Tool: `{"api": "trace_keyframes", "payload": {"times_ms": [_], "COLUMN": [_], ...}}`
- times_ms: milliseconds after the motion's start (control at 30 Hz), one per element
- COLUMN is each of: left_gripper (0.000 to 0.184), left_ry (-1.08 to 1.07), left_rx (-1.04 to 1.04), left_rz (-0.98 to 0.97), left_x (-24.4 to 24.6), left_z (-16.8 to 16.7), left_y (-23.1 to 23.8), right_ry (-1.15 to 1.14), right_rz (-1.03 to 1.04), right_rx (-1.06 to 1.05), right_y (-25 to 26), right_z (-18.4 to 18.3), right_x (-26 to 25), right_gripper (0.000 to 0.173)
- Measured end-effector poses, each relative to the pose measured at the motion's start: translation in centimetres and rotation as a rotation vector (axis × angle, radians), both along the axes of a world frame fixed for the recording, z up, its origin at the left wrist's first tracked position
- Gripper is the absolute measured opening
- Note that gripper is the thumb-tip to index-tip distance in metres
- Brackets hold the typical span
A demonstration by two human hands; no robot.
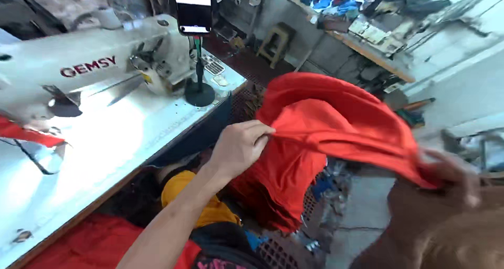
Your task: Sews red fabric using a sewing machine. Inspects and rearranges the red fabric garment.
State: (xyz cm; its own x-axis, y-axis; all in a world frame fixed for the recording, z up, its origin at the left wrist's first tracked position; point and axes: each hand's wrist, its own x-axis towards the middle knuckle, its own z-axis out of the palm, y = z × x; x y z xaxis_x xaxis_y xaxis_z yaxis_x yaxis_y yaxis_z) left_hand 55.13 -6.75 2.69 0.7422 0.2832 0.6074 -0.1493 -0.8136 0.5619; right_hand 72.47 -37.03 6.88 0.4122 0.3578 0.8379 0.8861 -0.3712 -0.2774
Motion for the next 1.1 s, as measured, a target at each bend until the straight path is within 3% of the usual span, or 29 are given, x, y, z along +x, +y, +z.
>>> {"api": "trace_keyframes", "payload": {"times_ms": [67, 100, 167, 200, 267, 367, 467, 567, 633, 700, 767, 867, 967, 1100], "left_gripper": [0.017, 0.019, 0.027, 0.028, 0.028, 0.032, 0.032, 0.041, 0.064, 0.071, 0.064, 0.057, 0.045, 0.04], "left_ry": [0.213, 0.368, 0.695, 0.797, 0.877, 0.829, 0.68, 0.953, 1.13, 1.112, 1.075, 1.032, 1.138, 1.082], "left_rx": [-0.174, -0.226, -0.268, -0.282, -0.335, -0.462, -0.506, -0.446, -0.528, -0.593, -0.665, -0.741, -0.759, -0.57], "left_rz": [-0.024, -0.036, -0.066, -0.068, -0.044, 0.129, 0.499, 0.871, 0.977, 0.992, 1.008, 1.075, 0.974, 0.927], "left_x": [2.5, 2.8, 1.8, 0.5, -3.4, -11.4, -21.0, -29.6, -33.3, -35.0, -35.5, -35.7, -35.6, -35.3], "left_z": [-5.5, -8.4, -14.1, -16.7, -19.9, -19.2, -18.0, -17.3, -17.3, -18.0, -18.7, -19.4, -19.3, -18.4], "left_y": [0.4, 0.7, 1.6, 2.1, 2.9, 4.1, 4.8, 6.3, 8.0, 9.8, 11.2, 11.5, 11.1, 9.8], "right_ry": [0.189, 0.378, 0.81, 0.974, 1.168, 1.04, 0.829, 0.632, 0.499, 0.45, 0.437, 0.477, 0.46, 0.472], "right_rz": [0.021, 0.017, 0.059, 0.166, 0.394, 0.379, 0.453, 0.616, 0.709, 0.885, 1.118, 1.297, 1.146, 0.974], "right_rx": [-0.394, -0.619, -1.042, -1.197, -1.346, -1.358, -1.311, -1.307, -1.321, -1.348, -1.356, -1.341, -1.376, -1.404], "right_y": [-2.1, -2.3, -0.6, 0.4, 2.0, 5.6, 12.9, 22.1, 26.6, 28.9, 29.0, 28.2, 27.6, 26.9], "right_z": [-3.6, -5.8, -10.9, -13.8, -18.5, -17.2, -14.7, -15.0, -16.4, -17.4, -18.5, -19.9, -20.8, -22.1], "right_x": [-0.2, -0.5, -1.8, -2.7, -3.8, -3.1, -3.3, -8.4, -13.9, -19.7, -24.0, -26.7, -25.7, -22.7], "right_gripper": [0.04, 0.046, 0.044, 0.041, 0.06, 0.055, 0.055, 0.051, 0.045, 0.042, 0.038, 0.035, 0.033, 0.032]}}
